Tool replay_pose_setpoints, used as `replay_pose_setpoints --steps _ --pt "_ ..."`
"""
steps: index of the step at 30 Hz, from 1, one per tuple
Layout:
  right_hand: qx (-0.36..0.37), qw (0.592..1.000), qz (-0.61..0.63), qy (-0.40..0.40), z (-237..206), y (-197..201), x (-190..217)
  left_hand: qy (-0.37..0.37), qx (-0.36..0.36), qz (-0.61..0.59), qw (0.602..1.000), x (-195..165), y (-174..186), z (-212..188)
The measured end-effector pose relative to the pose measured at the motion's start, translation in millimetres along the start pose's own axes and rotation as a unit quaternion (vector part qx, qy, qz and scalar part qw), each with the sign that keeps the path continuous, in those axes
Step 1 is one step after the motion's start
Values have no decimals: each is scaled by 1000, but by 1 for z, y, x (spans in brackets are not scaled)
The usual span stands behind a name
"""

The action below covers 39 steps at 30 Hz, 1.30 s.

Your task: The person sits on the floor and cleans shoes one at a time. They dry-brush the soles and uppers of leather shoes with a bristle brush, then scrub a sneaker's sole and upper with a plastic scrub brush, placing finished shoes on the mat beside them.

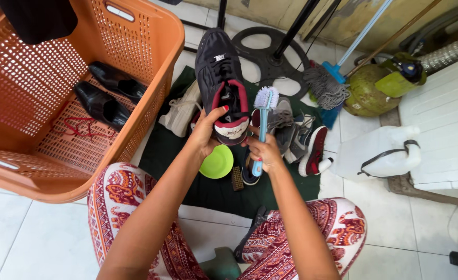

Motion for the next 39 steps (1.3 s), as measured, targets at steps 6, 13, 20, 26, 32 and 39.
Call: replay_pose_setpoints --steps 6,13,20,26,32,39 --pt "-77 994 -73 15 22 -5 -12 32 14 -71 997 -2 2 -2" --pt "41 993 -96 48 -7 -5 89 -83 -139 176 971 -24 19 -4" --pt "150 986 38 55 11 -22 120 -87 -115 244 959 -3 17 4" --pt "81 994 11 70 37 -37 98 -103 -107 240 959 -3 14 4" --pt "-42 916 -391 75 24 -57 104 -131 -97 241 957 -5 10 4" --pt "-13 816 -578 -11 2 -58 125 -69 -101 185 975 7 19 11"
Point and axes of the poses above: each hand's wrist, its own z-axis towards the middle knuckle, its own y-axis out of the back of the hand, x = y × z, the point moved 5 cm from there along z, towards the middle knuckle, and after that the axes turned 14 degrees about x, right-handed, at the moved point
